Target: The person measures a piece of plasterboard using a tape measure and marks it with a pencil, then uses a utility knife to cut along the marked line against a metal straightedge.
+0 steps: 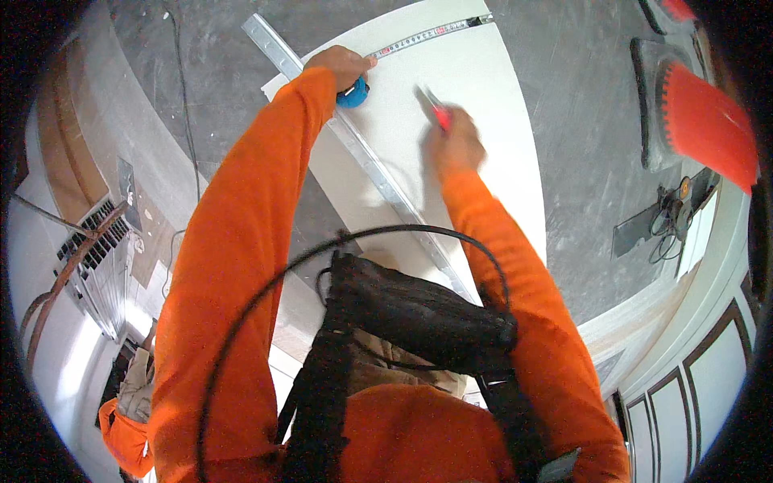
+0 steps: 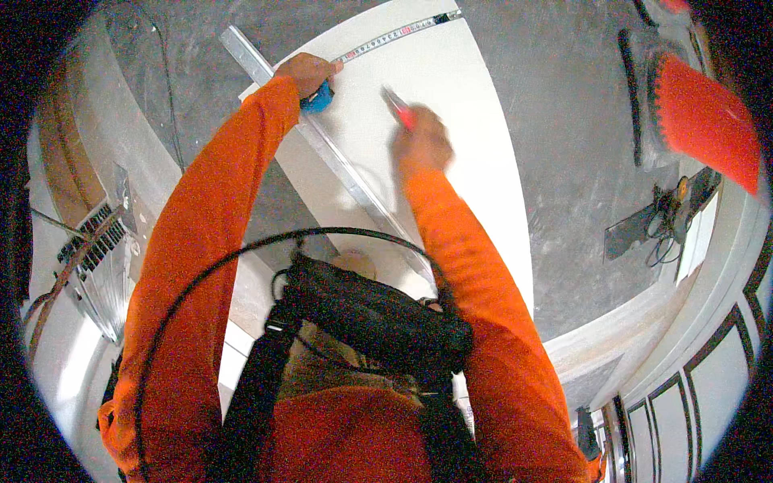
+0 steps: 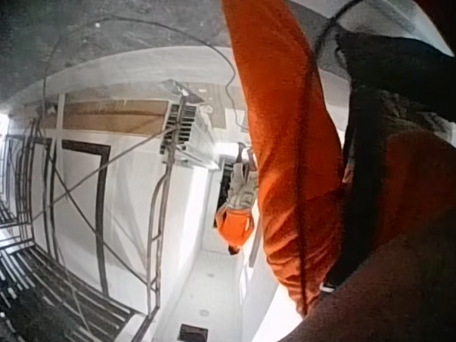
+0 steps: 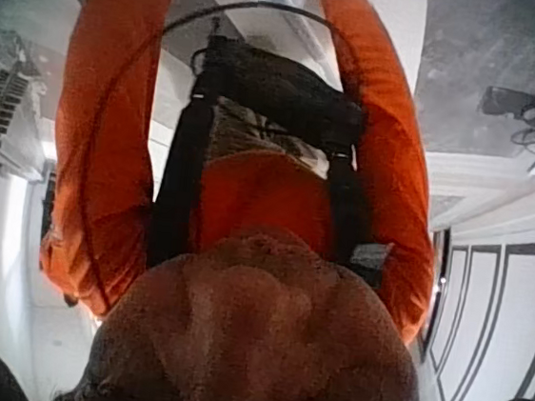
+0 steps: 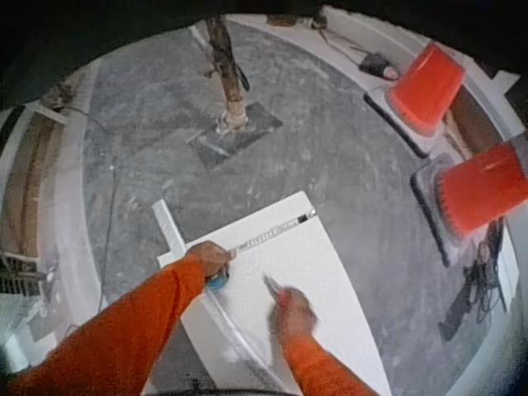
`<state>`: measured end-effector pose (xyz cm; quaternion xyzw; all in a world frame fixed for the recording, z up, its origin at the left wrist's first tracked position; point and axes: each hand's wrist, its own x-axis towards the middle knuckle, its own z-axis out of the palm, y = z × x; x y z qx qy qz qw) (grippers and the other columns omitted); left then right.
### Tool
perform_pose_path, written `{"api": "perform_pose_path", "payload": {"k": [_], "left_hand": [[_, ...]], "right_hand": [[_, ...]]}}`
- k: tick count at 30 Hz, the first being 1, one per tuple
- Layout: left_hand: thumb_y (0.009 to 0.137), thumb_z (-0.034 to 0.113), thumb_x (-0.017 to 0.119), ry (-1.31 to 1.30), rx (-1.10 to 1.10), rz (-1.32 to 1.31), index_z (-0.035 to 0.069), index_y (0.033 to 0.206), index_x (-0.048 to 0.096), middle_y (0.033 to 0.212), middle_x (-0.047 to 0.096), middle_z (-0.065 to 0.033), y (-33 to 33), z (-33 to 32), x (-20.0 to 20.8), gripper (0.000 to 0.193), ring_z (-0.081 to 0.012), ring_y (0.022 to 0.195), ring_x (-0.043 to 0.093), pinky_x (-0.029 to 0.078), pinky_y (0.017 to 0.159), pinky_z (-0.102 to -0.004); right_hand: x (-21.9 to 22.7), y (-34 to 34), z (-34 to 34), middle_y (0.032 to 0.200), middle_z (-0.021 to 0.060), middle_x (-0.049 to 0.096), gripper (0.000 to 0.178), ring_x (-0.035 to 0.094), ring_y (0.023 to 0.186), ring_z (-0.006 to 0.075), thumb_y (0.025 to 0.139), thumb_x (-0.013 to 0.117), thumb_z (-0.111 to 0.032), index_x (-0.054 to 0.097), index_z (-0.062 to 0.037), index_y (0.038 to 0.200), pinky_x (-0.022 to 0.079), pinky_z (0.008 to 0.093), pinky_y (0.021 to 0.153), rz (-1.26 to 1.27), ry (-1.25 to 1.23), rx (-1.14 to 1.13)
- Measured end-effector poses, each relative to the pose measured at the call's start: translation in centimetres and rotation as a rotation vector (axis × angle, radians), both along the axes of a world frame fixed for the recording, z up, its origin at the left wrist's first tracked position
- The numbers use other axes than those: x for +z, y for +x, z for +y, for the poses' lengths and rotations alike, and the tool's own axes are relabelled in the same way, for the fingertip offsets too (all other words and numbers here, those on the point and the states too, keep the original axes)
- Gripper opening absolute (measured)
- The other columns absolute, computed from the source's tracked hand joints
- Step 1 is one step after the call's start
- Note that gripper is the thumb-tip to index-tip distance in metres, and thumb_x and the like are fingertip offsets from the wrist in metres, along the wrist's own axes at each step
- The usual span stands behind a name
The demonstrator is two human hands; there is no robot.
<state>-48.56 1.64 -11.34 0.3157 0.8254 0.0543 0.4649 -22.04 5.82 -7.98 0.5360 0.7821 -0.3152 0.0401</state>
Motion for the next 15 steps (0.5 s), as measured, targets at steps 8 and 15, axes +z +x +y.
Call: {"api": "perform_pose_path", "payload": {"k": [8,15], "left_hand": [[0.092,0.051,0.053,-0.100,0.017,-0.041,0.012,0.082,0.074,0.068,0.064,-0.0049,0.4,1.4,2.2,0.045,-0.0198,0.065,0.060,0.046,0.064,-0.0363],[0.096,0.047,0.047,0.112,-0.143,0.139,0.011,0.087,0.069,0.077,0.067,-0.0088,1.9,-0.8,1.5,0.043,-0.0257,0.073,0.064,0.048,0.071,-0.0390]], "right_hand": [[-3.1,17.2,0.8,0.105,0.0083,0.062,0.032,0.055,0.103,0.0292,0.074,0.067,-0.011,0.064,-0.0135,0.106,0.039,0.0442,0.089,-0.072,0.500,-0.008],[-3.6,17.7,1.4,0.106,0.0075,0.063,0.028,0.054,0.105,0.0285,0.076,0.066,-0.018,0.066,-0.0141,0.104,0.036,0.0457,0.095,-0.004,0.468,-0.084]]}}
